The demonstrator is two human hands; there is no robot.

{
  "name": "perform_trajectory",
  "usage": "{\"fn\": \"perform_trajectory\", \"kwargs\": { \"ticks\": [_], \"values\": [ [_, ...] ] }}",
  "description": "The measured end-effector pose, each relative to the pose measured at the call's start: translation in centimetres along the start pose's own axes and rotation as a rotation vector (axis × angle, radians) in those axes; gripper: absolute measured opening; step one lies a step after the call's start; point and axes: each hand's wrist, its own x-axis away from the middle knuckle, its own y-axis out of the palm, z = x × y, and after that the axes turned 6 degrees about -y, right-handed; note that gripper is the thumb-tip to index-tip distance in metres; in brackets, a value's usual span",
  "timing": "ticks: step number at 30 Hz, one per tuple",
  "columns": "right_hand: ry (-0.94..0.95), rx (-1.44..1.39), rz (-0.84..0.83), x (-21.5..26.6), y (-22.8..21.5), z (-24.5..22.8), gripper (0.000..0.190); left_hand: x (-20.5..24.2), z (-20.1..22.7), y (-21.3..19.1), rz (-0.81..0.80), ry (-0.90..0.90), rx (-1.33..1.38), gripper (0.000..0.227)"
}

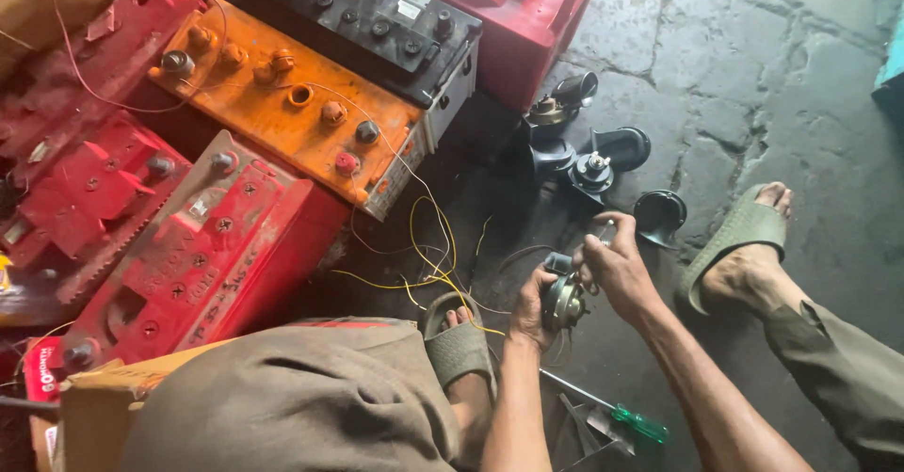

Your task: The person picks up a horn and uses a screwdriver to loosen a screw on its back before prying it open. They then handle the internal components and reassemble the horn by hand.

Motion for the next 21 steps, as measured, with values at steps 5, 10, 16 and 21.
{"fn": "perform_trajectory", "kwargs": {
  "ticks": [5,10,16,21],
  "values": [
    [0.279,-0.14,0.214,-1.3,-2.6,2.9,0.035,-1.5,-1.2,-1.2,-0.037,0.135,-0.134,0.025],
    [0.03,-0.08,0.255,1.7,-0.9,-1.3,0.031,-0.1,-0.1,1.4,-0.084,0.106,-0.062,0.029],
    [-0.341,0.267,0.148,3.3,0.6,-2.2,0.025,-0.2,-0.5,0.3,-0.019,0.079,-0.087,0.033],
    [-0.684,0.654,-0.025,3.6,-0.1,0.6,0.028,-0.3,-0.5,0.2,0.02,-0.001,-0.098,0.031]
  ]
}}
